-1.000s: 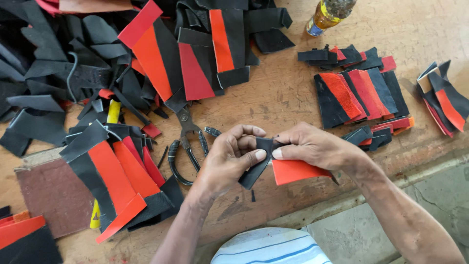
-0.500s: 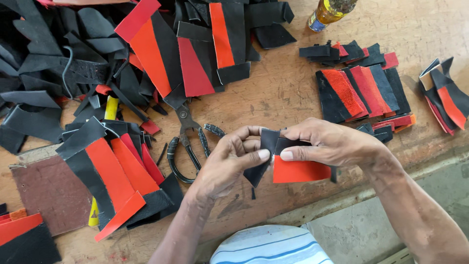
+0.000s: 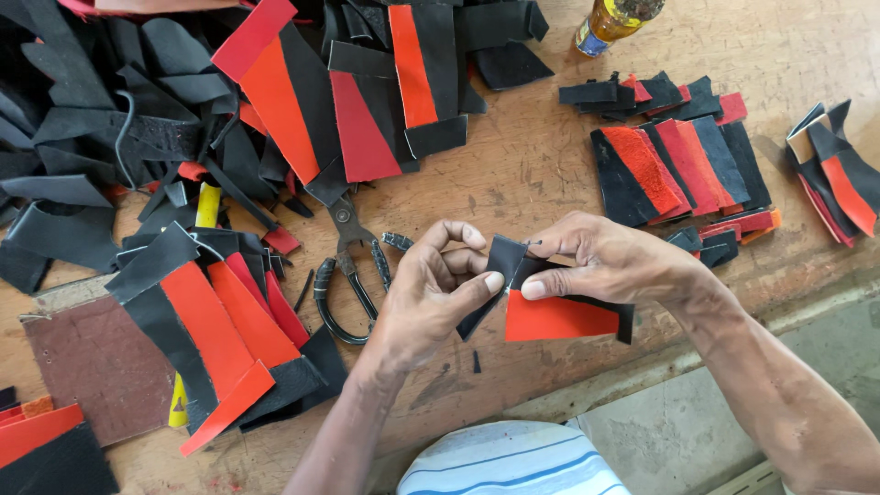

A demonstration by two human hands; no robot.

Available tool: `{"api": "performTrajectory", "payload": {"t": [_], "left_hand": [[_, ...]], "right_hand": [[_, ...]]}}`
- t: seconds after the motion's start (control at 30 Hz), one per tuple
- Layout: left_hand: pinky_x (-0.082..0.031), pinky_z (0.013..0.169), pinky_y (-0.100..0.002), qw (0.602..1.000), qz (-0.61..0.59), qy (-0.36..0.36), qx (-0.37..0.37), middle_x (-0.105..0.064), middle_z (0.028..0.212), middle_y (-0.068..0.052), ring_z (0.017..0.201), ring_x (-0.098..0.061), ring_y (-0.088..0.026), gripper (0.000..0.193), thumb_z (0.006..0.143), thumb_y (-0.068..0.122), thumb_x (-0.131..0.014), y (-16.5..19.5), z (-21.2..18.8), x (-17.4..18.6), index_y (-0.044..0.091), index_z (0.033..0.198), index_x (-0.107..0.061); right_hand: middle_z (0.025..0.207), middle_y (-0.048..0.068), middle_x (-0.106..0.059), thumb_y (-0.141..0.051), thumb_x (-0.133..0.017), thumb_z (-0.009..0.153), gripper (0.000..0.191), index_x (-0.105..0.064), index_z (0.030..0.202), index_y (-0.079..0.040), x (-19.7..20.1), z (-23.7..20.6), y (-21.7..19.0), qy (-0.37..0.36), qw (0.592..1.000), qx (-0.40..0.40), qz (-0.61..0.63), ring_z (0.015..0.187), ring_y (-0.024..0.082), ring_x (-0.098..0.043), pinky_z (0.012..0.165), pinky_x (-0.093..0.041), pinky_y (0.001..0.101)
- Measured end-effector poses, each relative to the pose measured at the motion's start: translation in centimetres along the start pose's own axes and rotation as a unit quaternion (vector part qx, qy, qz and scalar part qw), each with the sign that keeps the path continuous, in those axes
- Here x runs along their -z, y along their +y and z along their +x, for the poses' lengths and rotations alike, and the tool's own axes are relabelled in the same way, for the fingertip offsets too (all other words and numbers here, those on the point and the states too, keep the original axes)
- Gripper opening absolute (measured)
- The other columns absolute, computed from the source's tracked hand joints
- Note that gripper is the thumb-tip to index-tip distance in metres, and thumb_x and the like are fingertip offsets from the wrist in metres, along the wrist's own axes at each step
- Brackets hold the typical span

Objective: The person assembles red and black rubber shoe parts by hand, aligning and pressing pieces together. They repeatedly pick up parts, fold edges, and stack completed units on the table.

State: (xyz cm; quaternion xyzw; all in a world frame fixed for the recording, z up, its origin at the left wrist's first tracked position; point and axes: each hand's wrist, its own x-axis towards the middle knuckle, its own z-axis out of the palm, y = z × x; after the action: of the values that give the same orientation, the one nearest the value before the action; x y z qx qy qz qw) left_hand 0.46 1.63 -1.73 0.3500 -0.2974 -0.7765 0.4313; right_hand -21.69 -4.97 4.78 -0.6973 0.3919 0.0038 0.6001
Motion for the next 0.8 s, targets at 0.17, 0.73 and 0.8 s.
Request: {"api": "performTrajectory", "payload": {"t": [0.17, 0.73, 0.8], "left_hand": [[-0.054, 0.075, -0.022, 0.998, 0.057, 0.023, -0.016, -0.068, 0.091, -0.002, 0.084, -0.064, -0.005, 0.031, 0.091, 0.0, -0.073, 0.0, -0.2, 0.0, 0.005, 0.115, -0.053], [-0.059, 0.082, -0.025, 0.994, 0.099, 0.026, -0.026, -0.074, 0.097, -0.01, 0.092, -0.07, -0.01, 0.04, 0.092, 0.002, -0.069, 0.3, -0.1, -0.4, 0.001, 0.126, -0.049], [-0.06, 0.08, -0.026, 0.994, 0.105, 0.03, -0.013, -0.075, 0.098, -0.011, 0.091, -0.071, -0.011, 0.041, 0.092, 0.002, -0.069, 0.3, -0.1, -0.4, 0.0, 0.127, -0.049]], "right_hand": [[0.07, 0.01, -0.068, -0.037, -0.071, 0.09, 0.036, -0.07, 0.089, -0.002, -0.2, 0.2, -0.1, 0.023, 0.995, 0.053, -0.075, 0.063, 0.021, -0.058, 0.065, -0.047, 0.0332], [0.064, 0.01, -0.069, -0.024, -0.073, 0.083, 0.023, -0.07, 0.084, -0.001, -1.0, 0.4, -1.5, 0.111, 0.987, -0.076, -0.088, 0.06, 0.014, -0.061, 0.057, -0.052, 0.0337], [0.064, 0.01, -0.07, -0.024, -0.073, 0.082, 0.022, -0.071, 0.084, -0.001, -1.0, 0.5, -1.3, 0.108, 0.986, -0.084, -0.096, 0.06, 0.015, -0.062, 0.057, -0.052, 0.0334]]}}
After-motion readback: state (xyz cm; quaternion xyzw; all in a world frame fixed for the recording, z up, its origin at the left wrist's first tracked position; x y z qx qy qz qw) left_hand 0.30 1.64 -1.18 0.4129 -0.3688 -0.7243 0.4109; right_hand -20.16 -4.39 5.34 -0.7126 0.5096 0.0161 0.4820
